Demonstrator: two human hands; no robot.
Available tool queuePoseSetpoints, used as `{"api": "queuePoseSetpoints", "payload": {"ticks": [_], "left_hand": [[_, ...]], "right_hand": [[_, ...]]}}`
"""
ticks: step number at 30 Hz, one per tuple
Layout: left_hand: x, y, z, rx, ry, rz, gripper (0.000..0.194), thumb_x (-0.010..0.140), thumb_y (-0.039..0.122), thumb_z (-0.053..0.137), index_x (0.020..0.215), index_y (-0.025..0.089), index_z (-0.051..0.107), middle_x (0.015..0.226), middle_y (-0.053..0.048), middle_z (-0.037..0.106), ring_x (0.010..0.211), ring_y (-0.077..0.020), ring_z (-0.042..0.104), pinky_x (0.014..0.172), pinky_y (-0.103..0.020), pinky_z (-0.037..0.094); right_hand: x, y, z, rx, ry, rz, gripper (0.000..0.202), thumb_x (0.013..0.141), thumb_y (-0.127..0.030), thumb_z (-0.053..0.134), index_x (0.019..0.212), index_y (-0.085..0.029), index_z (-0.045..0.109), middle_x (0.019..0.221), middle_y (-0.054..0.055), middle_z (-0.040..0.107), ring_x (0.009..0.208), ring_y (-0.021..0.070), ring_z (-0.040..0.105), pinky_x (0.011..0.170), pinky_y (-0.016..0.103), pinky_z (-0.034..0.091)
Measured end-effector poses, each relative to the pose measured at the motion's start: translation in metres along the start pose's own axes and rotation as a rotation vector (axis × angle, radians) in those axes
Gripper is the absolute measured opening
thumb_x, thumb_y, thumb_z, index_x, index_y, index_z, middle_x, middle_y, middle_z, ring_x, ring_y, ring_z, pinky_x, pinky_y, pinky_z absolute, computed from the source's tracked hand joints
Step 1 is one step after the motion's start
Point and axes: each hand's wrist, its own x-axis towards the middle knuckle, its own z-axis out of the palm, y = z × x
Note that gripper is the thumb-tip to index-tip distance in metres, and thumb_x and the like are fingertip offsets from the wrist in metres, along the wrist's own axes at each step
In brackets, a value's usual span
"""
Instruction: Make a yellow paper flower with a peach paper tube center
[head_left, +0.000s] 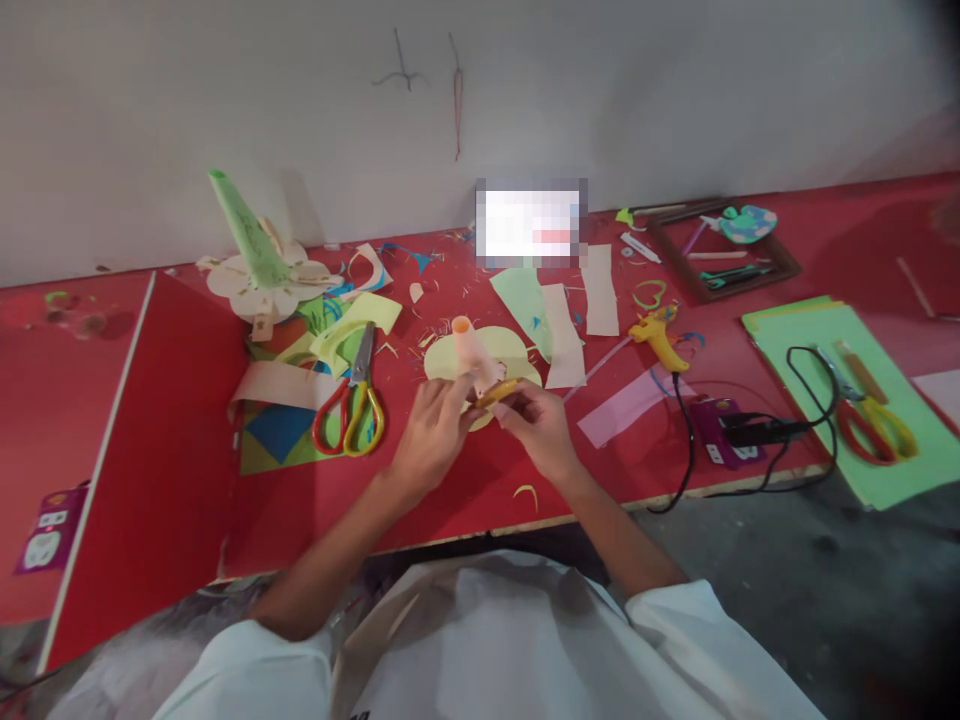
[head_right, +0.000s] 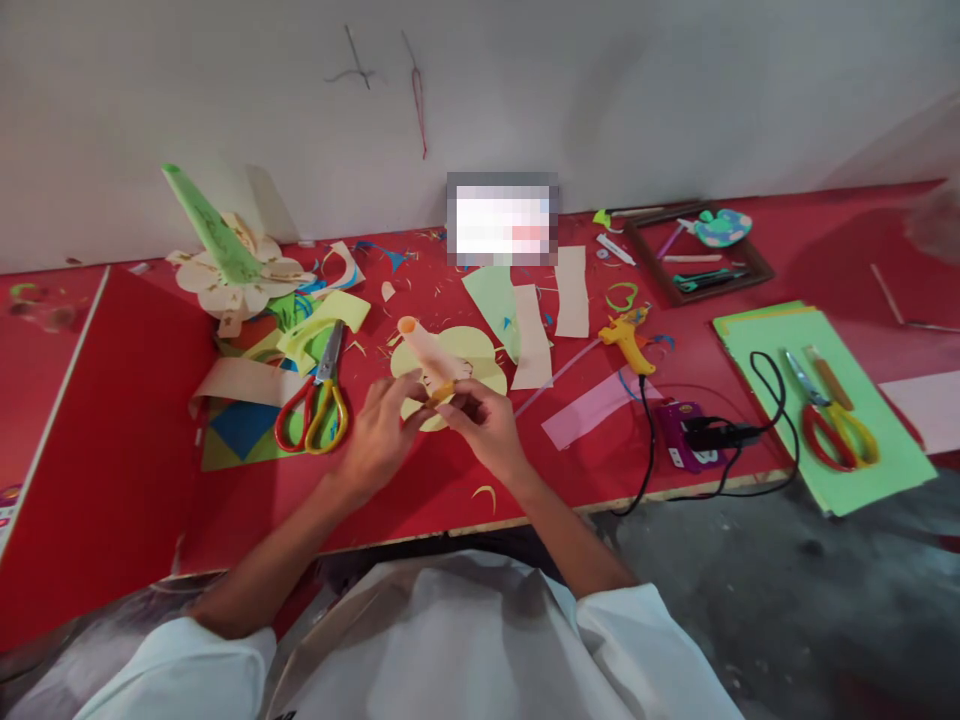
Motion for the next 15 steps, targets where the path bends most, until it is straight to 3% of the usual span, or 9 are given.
{"api": "queuePoseSetpoints", "payload": {"ticks": [2, 4, 7, 9, 11, 13, 15], "left_hand": [[0.001, 0.011, 0.011, 0.002, 0.009, 0.016, 0.042, 0.104, 0.025, 0.062, 0.143, 0.024, 0.048, 0.100, -0.006, 0.075, 0.092, -0.0233, 0.068, 0.086, -0.036, 0.055], [0.004, 0.014, 0.016, 0.013, 0.032, 0.043, 0.041, 0.104, 0.023, 0.060, 0.143, 0.023, 0.048, 0.100, -0.006, 0.075, 0.092, -0.0226, 0.068, 0.085, -0.035, 0.055], [0.006, 0.013, 0.014, 0.014, 0.048, 0.087, 0.031, 0.105, 0.026, 0.061, 0.135, 0.022, 0.053, 0.096, -0.005, 0.074, 0.089, -0.0214, 0.067, 0.084, -0.034, 0.054], [0.008, 0.009, 0.010, -0.018, 0.114, 0.028, 0.023, 0.101, 0.033, 0.068, 0.120, 0.023, 0.058, 0.090, -0.003, 0.071, 0.085, -0.0203, 0.066, 0.081, -0.033, 0.052], [0.014, 0.002, 0.007, -0.107, 0.247, -0.087, 0.034, 0.095, 0.044, 0.076, 0.116, 0.024, 0.058, 0.097, -0.004, 0.069, 0.089, -0.0206, 0.066, 0.081, -0.034, 0.053], [0.028, -0.009, 0.008, -0.269, 0.343, -0.183, 0.056, 0.090, 0.052, 0.079, 0.131, 0.024, 0.053, 0.122, -0.011, 0.066, 0.108, -0.0245, 0.067, 0.090, -0.038, 0.055], [0.046, -0.020, 0.011, -0.476, 0.246, -0.186, 0.072, 0.091, 0.057, 0.076, 0.147, 0.029, 0.041, 0.145, -0.015, 0.059, 0.132, -0.0290, 0.062, 0.103, -0.044, 0.054]], "right_hand": [[0.003, 0.002, 0.003, 0.027, 0.095, -0.002, 0.027, 0.089, -0.050, 0.078, 0.091, -0.025, 0.070, 0.078, -0.001, 0.065, 0.066, 0.0156, 0.058, 0.059, 0.028, 0.048], [0.006, 0.002, 0.002, -0.003, 0.095, -0.015, 0.028, 0.087, -0.049, 0.080, 0.093, -0.023, 0.070, 0.079, 0.000, 0.067, 0.066, 0.0158, 0.060, 0.059, 0.028, 0.048], [0.006, 0.000, -0.005, -0.127, 0.034, -0.074, 0.027, 0.091, -0.047, 0.077, 0.098, -0.022, 0.073, 0.083, 0.003, 0.073, 0.067, 0.0171, 0.065, 0.060, 0.029, 0.049], [0.007, -0.002, -0.015, -0.180, 0.091, -0.139, 0.025, 0.096, -0.047, 0.071, 0.095, -0.022, 0.074, 0.088, 0.004, 0.075, 0.072, 0.0180, 0.068, 0.063, 0.029, 0.051], [0.009, -0.001, -0.030, -0.218, 0.197, -0.180, 0.027, 0.100, -0.047, 0.067, 0.095, -0.022, 0.073, 0.090, 0.005, 0.076, 0.074, 0.0176, 0.069, 0.064, 0.028, 0.052], [0.014, 0.001, -0.048, -0.305, 0.244, -0.186, 0.029, 0.101, -0.049, 0.065, 0.098, -0.022, 0.073, 0.093, 0.006, 0.076, 0.073, 0.0172, 0.069, 0.065, 0.029, 0.052], [0.021, 0.005, -0.065, -0.404, 0.210, -0.183, 0.032, 0.101, -0.052, 0.063, 0.099, -0.022, 0.073, 0.096, 0.007, 0.077, 0.074, 0.0179, 0.070, 0.064, 0.029, 0.052]]}}
